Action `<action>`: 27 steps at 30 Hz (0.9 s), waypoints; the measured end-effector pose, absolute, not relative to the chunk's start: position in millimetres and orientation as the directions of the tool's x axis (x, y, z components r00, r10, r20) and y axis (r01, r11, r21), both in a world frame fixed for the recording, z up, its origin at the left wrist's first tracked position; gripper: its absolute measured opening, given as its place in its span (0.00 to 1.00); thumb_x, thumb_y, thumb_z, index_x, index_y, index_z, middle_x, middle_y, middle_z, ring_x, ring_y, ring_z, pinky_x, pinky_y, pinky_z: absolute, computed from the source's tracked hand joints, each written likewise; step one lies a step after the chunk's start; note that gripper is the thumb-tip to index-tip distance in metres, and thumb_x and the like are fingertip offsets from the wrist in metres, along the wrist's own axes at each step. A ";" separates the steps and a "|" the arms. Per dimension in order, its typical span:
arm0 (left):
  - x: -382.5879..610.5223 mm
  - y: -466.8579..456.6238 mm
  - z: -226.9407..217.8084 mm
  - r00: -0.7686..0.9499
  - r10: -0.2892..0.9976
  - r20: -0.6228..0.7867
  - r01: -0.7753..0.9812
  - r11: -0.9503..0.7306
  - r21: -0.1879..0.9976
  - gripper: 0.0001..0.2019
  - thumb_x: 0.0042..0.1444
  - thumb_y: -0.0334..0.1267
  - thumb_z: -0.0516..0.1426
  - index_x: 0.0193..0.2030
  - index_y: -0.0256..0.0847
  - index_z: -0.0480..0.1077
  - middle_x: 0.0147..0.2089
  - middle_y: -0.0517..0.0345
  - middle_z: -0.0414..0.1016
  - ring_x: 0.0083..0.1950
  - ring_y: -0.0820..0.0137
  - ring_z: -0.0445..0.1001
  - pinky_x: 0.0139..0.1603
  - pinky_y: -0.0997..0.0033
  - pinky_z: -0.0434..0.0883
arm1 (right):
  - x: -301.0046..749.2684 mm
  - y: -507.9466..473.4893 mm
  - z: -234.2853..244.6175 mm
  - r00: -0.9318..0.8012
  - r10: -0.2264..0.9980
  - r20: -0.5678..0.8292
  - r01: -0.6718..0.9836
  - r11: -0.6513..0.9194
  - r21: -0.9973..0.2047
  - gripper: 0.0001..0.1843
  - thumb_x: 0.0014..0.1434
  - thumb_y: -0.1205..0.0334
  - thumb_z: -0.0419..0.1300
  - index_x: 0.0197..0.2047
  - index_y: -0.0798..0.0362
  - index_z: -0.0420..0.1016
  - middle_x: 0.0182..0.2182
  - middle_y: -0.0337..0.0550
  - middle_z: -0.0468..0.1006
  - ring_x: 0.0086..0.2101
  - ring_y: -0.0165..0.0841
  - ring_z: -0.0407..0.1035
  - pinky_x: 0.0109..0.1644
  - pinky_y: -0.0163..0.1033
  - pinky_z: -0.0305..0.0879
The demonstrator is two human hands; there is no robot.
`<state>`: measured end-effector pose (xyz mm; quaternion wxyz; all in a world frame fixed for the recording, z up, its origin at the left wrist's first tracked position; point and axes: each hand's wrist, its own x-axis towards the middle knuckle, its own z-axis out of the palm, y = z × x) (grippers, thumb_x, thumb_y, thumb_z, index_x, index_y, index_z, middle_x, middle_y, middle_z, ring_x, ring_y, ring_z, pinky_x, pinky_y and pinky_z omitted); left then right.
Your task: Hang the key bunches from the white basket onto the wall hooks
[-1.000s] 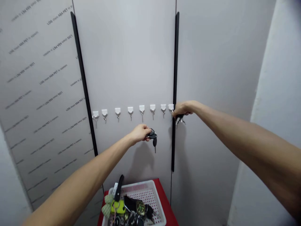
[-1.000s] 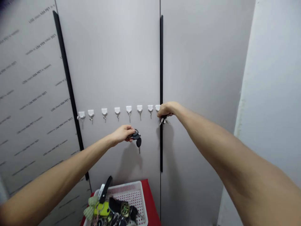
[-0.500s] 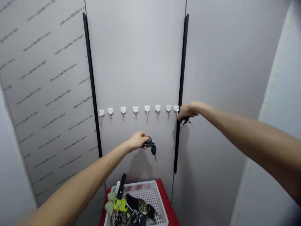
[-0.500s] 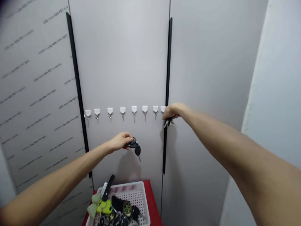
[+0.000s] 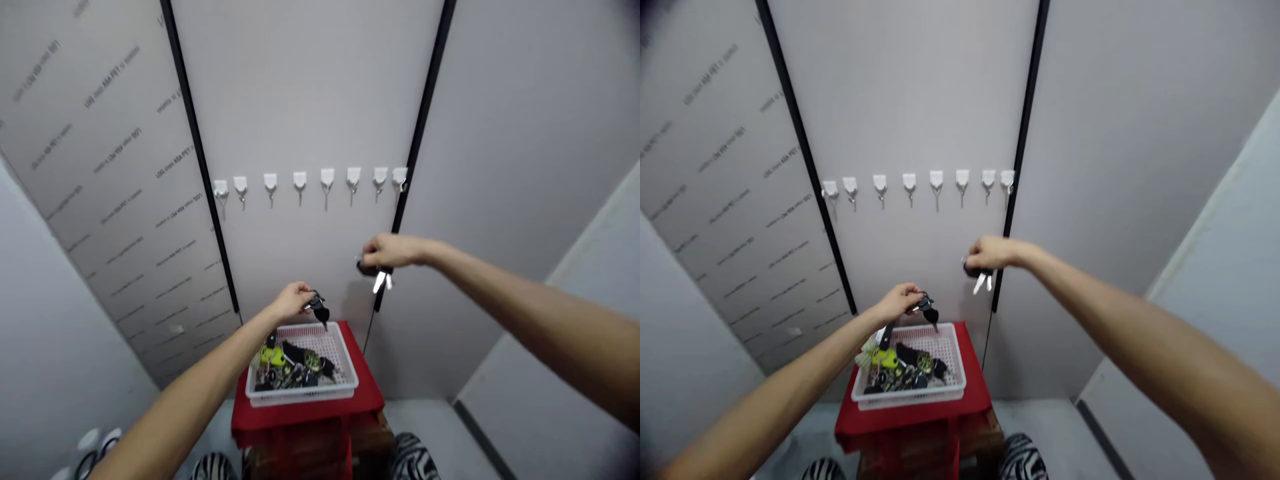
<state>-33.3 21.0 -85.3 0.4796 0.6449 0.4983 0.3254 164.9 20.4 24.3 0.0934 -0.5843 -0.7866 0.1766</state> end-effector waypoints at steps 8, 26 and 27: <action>-40.8 8.8 -183.5 0.241 0.969 -0.061 0.678 -0.123 0.725 0.07 0.42 0.30 0.48 0.30 0.35 0.63 0.22 0.61 0.65 0.23 0.78 0.62 0.25 0.80 0.60 | 104.6 5.1 -148.9 -0.359 0.918 -0.169 0.843 0.241 -0.480 0.04 0.35 0.64 0.51 0.14 0.54 0.63 0.10 0.34 0.58 0.16 0.24 0.52 0.19 0.30 0.46; -67.7 24.3 -7.8 0.327 0.937 0.124 -0.265 -0.035 0.964 0.21 0.45 0.52 0.40 0.15 0.36 0.52 0.10 0.66 0.53 0.11 0.83 0.52 0.13 0.82 0.48 | 66.0 29.5 -10.5 -0.323 0.912 0.254 0.174 0.321 -0.931 0.27 0.45 0.41 0.23 0.12 0.53 0.42 0.09 0.31 0.46 0.11 0.21 0.44 0.15 0.28 0.46; -66.8 22.2 8.2 0.389 0.909 0.151 -0.291 -0.034 0.956 0.23 0.44 0.56 0.39 0.13 0.36 0.50 0.09 0.66 0.50 0.10 0.83 0.49 0.13 0.82 0.46 | 62.5 27.4 2.0 -0.366 0.890 0.273 0.047 0.310 -0.949 0.28 0.44 0.39 0.23 0.12 0.54 0.41 0.08 0.30 0.45 0.10 0.20 0.42 0.15 0.28 0.44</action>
